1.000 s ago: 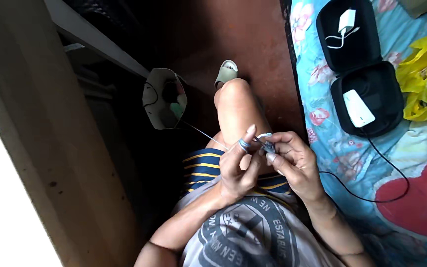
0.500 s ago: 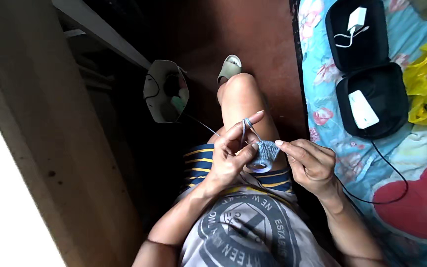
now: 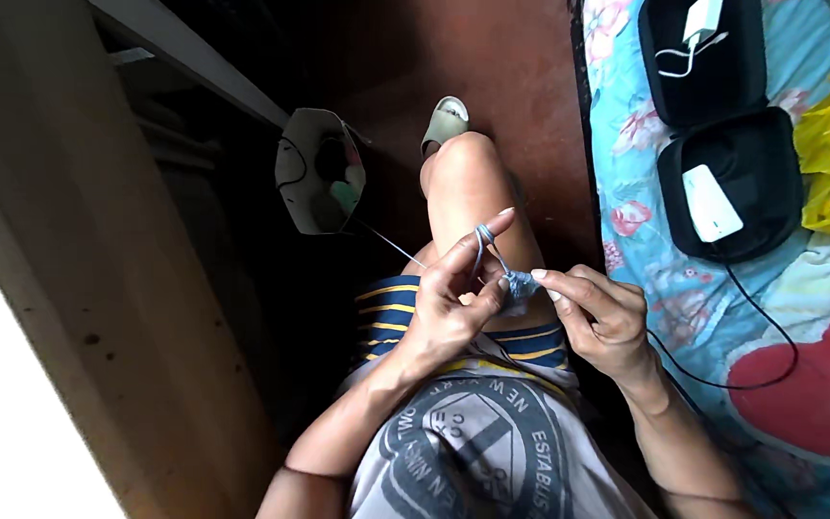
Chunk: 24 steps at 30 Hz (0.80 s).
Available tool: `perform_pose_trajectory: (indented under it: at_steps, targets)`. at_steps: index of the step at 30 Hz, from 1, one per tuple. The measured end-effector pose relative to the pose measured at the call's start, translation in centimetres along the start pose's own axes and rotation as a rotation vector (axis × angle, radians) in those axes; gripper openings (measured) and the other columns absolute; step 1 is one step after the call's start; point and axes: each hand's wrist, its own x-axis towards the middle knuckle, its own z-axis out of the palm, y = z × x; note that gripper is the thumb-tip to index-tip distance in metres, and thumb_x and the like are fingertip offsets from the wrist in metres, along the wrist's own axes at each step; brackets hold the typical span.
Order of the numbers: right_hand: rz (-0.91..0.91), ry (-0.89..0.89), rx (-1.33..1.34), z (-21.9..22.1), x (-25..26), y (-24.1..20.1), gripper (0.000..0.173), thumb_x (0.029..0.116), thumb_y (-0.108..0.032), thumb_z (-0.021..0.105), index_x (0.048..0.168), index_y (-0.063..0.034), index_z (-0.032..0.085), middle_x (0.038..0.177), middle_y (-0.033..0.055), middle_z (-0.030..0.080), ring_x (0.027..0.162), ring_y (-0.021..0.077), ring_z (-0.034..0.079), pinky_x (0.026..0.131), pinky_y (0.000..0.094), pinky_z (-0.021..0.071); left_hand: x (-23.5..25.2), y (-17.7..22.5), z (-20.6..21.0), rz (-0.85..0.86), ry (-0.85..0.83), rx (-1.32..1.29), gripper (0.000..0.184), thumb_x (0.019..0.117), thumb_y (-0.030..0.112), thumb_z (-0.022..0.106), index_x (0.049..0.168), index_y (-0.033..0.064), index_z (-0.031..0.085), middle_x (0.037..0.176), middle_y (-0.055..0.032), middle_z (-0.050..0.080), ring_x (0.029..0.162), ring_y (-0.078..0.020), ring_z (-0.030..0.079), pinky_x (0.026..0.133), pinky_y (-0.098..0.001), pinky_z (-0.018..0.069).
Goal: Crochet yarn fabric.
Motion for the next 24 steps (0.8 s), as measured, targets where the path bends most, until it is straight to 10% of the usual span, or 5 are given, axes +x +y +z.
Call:
perform_pose_trajectory:
  at_steps: [12,17,21,24]
  targets:
    - [-0.032,-0.041,-0.019,-0.6,-0.4,0.6,0.023,0.1009,-0.009,0.056,0.109,-0.0070,0.078,0.071,0.0072,0.058,0.062,0.0103,0.054,0.057,0.0217,0.0436,0.5,0.0,-0.5,-0.153,-0.002,-0.142,0.061,0.0890,-0.012,0.054,0.149,-0.0003,0.046,0.078,-0.0025,0.065,0.064,-0.0060,0.061,0.061,-0.0198,0.0540]
    - [0.314,-0.062,0.583,0.0,-0.2,-0.9,0.028,0.0995,-0.006,0.061,0.126,-0.0081,0.068,0.100,-0.0033,0.072,0.078,-0.0050,0.062,0.072,0.0122,0.0537,-0.3,-0.2,0.6,-0.024,-0.044,0.014,0.062,0.0874,-0.010,0.059,0.148,-0.0028,0.047,0.087,-0.0010,0.066,0.073,-0.0045,0.062,0.069,-0.0210,0.0557]
    - [0.629,0.000,1.068,1.1,0.1,-2.0,0.037,0.0978,-0.004,0.058,0.130,-0.0154,0.070,0.087,-0.0052,0.069,0.056,-0.0073,0.043,0.050,0.0110,0.0350,-0.5,-0.3,1.5,0.017,0.025,0.011,0.057,0.0892,-0.009,0.060,0.145,-0.0019,0.050,0.090,-0.0002,0.069,0.076,-0.0046,0.064,0.071,-0.0226,0.0569]
    - [0.453,0.028,0.699,1.7,-0.1,-1.1,0.033,0.0986,-0.002,0.057,0.127,-0.0088,0.071,0.111,-0.0039,0.074,0.076,-0.0073,0.059,0.067,0.0105,0.0489,-0.3,-0.4,1.2,-0.038,0.109,-0.017,0.056,0.0889,-0.011,0.060,0.143,-0.0027,0.052,0.090,-0.0005,0.071,0.075,-0.0052,0.066,0.071,-0.0224,0.0574]
